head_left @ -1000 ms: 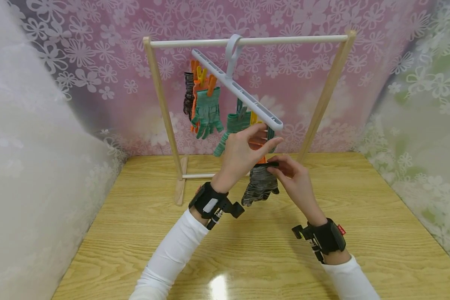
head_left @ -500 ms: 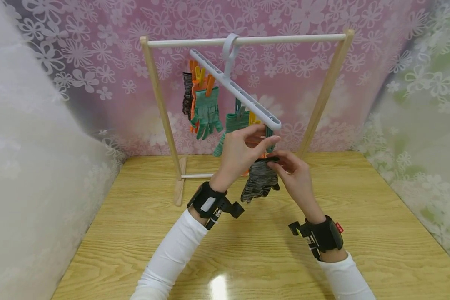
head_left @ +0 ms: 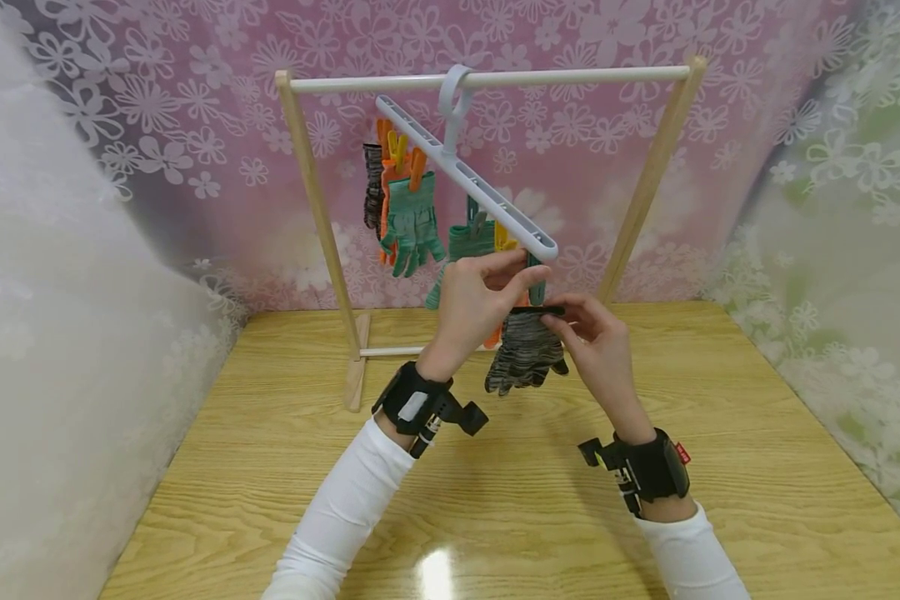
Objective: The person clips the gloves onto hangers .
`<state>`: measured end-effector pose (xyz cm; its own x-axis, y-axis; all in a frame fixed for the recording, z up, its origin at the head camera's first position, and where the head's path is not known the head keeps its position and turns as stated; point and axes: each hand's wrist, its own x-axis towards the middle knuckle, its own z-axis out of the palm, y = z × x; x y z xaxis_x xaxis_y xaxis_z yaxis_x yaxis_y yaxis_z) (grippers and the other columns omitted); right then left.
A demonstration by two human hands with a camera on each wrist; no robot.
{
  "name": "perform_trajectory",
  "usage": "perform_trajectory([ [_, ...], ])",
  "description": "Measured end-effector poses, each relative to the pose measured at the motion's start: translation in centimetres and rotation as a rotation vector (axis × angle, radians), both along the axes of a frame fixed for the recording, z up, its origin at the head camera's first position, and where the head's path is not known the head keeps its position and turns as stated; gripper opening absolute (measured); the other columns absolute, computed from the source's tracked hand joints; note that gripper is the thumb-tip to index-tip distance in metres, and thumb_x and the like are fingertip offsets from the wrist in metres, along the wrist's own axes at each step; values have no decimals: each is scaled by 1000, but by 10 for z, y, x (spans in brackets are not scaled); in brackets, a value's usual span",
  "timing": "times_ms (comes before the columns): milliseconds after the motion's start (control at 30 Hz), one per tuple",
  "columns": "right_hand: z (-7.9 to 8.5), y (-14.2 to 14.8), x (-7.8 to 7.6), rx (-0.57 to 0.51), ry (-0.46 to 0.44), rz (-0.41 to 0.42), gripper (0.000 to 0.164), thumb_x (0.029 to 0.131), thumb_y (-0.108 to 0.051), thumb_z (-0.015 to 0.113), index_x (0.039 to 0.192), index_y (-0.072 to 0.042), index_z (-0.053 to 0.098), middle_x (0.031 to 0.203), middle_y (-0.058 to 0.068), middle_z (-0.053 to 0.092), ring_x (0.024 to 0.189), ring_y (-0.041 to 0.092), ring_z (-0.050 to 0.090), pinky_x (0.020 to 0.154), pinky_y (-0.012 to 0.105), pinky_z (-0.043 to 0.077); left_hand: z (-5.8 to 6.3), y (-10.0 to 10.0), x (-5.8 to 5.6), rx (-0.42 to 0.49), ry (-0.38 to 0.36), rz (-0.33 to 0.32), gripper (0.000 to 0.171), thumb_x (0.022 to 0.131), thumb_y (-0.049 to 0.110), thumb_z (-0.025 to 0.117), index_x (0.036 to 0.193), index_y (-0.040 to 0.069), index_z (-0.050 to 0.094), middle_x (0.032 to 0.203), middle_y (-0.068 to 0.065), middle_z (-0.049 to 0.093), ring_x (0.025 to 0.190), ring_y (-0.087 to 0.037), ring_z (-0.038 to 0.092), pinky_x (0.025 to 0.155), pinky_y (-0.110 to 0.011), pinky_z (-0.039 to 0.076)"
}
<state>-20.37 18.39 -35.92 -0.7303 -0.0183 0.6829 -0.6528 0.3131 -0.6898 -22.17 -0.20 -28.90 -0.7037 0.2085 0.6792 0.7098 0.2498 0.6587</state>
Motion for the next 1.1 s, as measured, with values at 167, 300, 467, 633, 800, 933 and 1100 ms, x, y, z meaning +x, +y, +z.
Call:
perform_trajectory([
  [167,2,0,-1,-13,4,2,20,93,6,69,113,3,69,104,-18,67,89,1,68,76,15,54,2,-1,0,7,14,7,34,91,18,78,121,4,74,108,-14,76,85,-21,76,72,-21,59],
  [300,2,-1,-3,-29,3,10,20,94,2,69,114,3,69,104,-17,69,91,4,69,77,15,55,2,-2,-1,5,28,12,32,91,17,78,119,3,74,105,-14,77,82,-21,76,67,-20,58],
  [467,3,-3,-4,-72,-1,23,20,96,-2,69,114,3,69,104,-15,70,94,8,70,83,18,56,2,-2,-2,4,29,17,31,91,18,78,119,4,75,102,-14,77,76,-19,74,61,-20,55],
  [633,4,-6,-5,-116,3,37,20,93,6,69,113,7,68,104,-13,70,96,5,69,85,19,56,2,-2,-2,18,23,11,30,92,19,77,118,4,76,97,-13,78,66,-15,71,47,-21,44],
  [800,5,-9,-5,-149,-1,22,17,93,5,69,110,7,68,102,-4,71,95,5,70,84,19,56,2,-2,-3,37,8,2,29,92,18,77,117,4,76,93,-12,78,64,-14,71,42,-23,30],
  [933,7,-12,-5,-186,-7,6,15,94,-2,71,108,2,71,102,5,71,93,8,70,83,19,57,2,-2,-3,46,3,0,29,91,17,78,116,4,76,95,-13,78,67,-20,72,44,-21,36],
  [1100,10,-16,-5,-221,-6,-1,14,94,-3,72,107,-2,73,102,8,71,90,9,70,82,20,57,3,-3,-4,57,1,-5,28,90,16,78,115,3,76,98,-14,77,73,-24,74,52,-21,50],
])
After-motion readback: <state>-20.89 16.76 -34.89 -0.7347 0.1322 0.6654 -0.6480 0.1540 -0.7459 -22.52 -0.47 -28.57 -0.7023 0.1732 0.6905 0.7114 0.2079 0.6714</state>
